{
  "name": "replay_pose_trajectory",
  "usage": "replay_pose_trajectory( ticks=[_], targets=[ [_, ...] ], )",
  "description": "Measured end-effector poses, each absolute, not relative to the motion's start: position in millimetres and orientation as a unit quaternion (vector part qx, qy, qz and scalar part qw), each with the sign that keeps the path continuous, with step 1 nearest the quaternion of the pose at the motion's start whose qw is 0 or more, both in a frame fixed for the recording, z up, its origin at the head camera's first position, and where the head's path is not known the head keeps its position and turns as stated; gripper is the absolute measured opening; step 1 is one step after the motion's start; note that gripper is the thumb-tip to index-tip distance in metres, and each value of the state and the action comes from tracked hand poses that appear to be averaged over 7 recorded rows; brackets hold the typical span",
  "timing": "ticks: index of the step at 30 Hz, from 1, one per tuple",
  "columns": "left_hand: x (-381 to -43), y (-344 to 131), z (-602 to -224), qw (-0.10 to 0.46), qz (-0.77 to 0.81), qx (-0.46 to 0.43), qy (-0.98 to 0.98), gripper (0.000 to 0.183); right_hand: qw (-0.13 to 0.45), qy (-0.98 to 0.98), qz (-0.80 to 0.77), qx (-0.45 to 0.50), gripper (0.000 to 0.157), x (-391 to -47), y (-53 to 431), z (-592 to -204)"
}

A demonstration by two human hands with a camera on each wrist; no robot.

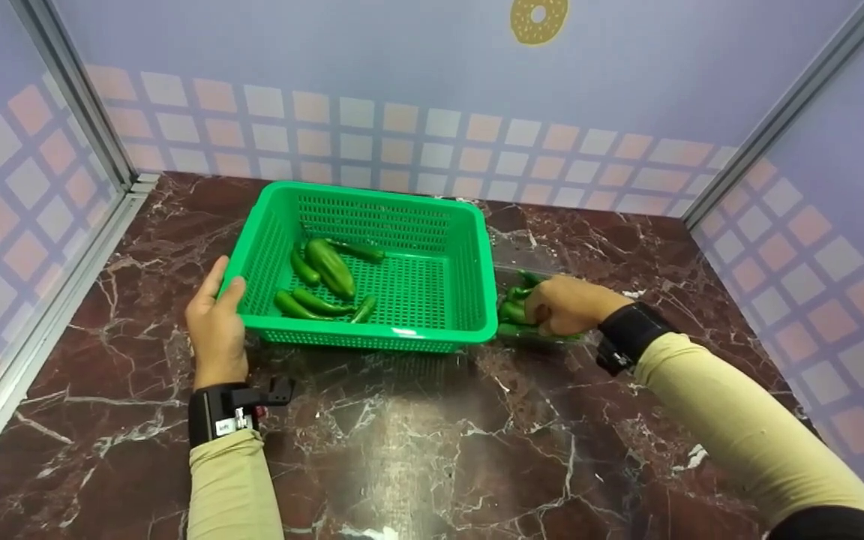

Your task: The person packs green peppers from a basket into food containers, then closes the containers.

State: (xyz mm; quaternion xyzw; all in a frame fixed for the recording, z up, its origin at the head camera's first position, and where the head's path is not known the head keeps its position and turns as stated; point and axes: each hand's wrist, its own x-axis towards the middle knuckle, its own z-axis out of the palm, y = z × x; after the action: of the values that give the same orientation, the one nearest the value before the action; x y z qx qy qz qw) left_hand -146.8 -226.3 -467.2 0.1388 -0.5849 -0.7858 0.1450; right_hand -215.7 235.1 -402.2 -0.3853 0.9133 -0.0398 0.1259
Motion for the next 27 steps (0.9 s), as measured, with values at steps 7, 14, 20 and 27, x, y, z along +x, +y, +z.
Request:
replay_pose_trajectory(
  ticks=[7, 14, 20, 27],
  targets=[
    [-147.7, -228.6, -469.8, 0.141, -0.787, 0.141, -0.584, 0.054, 0.101, 0.906, -0.043, -0.409, 0.018, -214.9, 239.0, -407.6],
    [-148.0, -227.9, -470.0, 0.145, -0.786, 0.133, -0.586, 0.054, 0.087, 0.913, -0.046, -0.396, 0.015, -211.9, 243.1, -411.9],
    [-147.1, -227.1, -468.8, 0.151, -0.783, 0.133, -0.588, 0.054, 0.067, 0.92, -0.049, -0.383, 0.021, -209.7, 244.2, -415.2],
    [-148.0, -226.8, -467.6, 0.149, -0.782, 0.139, -0.59, 0.053, 0.039, 0.917, -0.039, -0.395, 0.027, -207.4, 242.2, -419.5]
  ],
)
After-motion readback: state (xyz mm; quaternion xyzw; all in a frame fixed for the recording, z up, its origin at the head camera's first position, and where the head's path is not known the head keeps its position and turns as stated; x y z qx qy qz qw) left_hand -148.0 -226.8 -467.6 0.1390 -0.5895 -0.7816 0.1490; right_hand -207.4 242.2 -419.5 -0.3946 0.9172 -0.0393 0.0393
